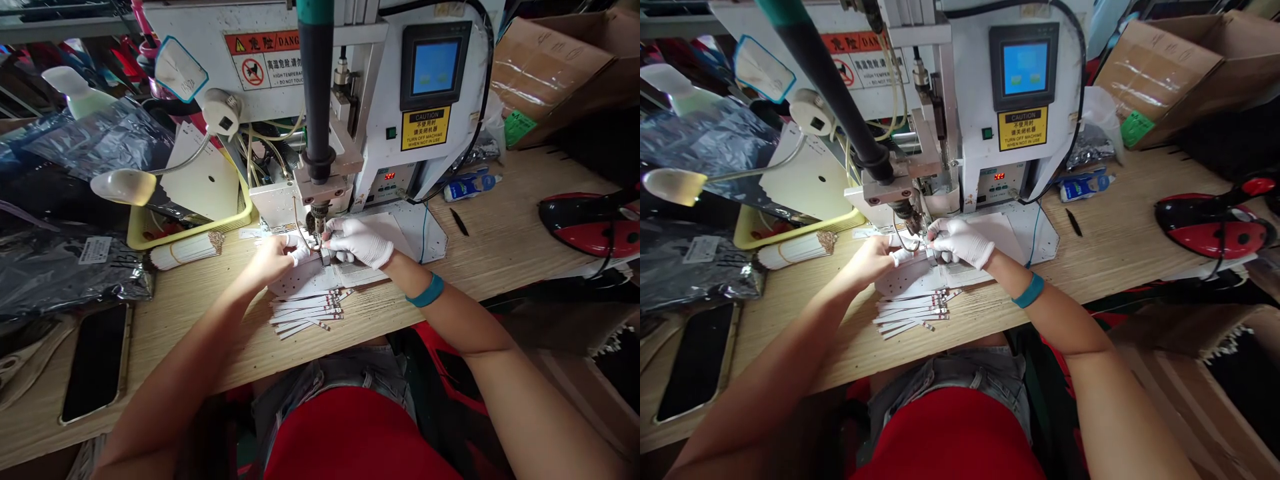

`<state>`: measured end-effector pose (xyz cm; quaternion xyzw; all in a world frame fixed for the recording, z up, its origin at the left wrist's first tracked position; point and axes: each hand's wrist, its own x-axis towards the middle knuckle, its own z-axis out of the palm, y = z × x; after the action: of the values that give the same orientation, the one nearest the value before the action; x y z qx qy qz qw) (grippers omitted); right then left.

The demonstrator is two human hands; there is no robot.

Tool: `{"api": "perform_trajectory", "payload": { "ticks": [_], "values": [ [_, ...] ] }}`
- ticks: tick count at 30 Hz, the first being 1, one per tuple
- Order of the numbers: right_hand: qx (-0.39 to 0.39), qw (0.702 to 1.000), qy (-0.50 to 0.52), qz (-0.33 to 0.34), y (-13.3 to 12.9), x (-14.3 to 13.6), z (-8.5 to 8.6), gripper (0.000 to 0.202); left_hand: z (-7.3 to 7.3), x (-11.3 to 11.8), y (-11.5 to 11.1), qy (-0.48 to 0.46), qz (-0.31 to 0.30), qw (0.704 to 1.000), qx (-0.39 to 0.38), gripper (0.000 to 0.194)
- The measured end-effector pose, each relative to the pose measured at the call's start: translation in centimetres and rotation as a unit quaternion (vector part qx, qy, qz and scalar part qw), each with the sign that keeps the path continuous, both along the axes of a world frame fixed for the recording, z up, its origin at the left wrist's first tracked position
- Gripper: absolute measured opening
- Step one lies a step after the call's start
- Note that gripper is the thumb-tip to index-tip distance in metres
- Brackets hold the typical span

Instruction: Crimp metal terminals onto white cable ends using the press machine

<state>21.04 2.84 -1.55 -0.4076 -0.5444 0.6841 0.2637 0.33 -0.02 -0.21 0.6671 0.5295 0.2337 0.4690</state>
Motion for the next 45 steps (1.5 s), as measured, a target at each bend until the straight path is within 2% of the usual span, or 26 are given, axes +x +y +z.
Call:
{"api": "perform_trajectory", "payload": {
  "ticks": [7, 14, 21, 27, 35, 37, 40, 42, 45],
  "values": [
    [0.0, 1.0, -0.004, -0.014, -0.3, -0.2, 0.2, 0.015, 0.0, 0.5, 0.1, -0.005, 0.024, 0.999, -0.024, 0.016],
    [0.014, 1.0, 0.007, -0.014, -0.3, 0.1, -0.1, 0.015, 0.2, 0.8, -0.1, -0.019, 0.043, 0.999, -0.026, 0.023],
    [-0.007, 1.0, 0.017, -0.017, -0.1, 0.0, -0.1, 0.016, 0.2, 0.7, 0.0, -0.023, 0.048, 0.998, -0.035, 0.01],
    [-0.006, 1.0, 0.003, -0.023, -0.2, 0.1, 0.2, 0.016, 0.2, 0.4, 0.1, -0.031, 0.038, 0.998, -0.033, 0.005],
    [0.013, 1.0, 0.016, -0.004, -0.1, -0.2, 0.0, 0.017, 0.1, 0.4, 0.2, -0.012, 0.019, 0.999, -0.023, 0.012],
    [0.032, 0.999, -0.007, 0.012, 0.1, 0.7, 0.6, 0.016, 0.4, 0.2, 0.2, -0.003, 0.01, 1.0, -0.012, 0.011],
    [0.099, 0.993, -0.068, 0.023, 0.6, 3.7, 2.0, 0.018, 1.1, -0.1, -0.6, 0.045, -0.016, 0.999, 0.0, 0.013],
    [0.134, 0.981, -0.137, 0.03, 1.0, 6.3, 2.6, 0.017, 1.6, -0.1, -1.7, 0.092, -0.04, 0.995, 0.003, 0.012],
    [0.129, 0.952, -0.266, 0.083, 1.3, 8.8, 2.7, 0.019, 1.8, -0.1, -3.9, 0.169, -0.078, 0.982, 0.014, 0.018]
  ]
}}
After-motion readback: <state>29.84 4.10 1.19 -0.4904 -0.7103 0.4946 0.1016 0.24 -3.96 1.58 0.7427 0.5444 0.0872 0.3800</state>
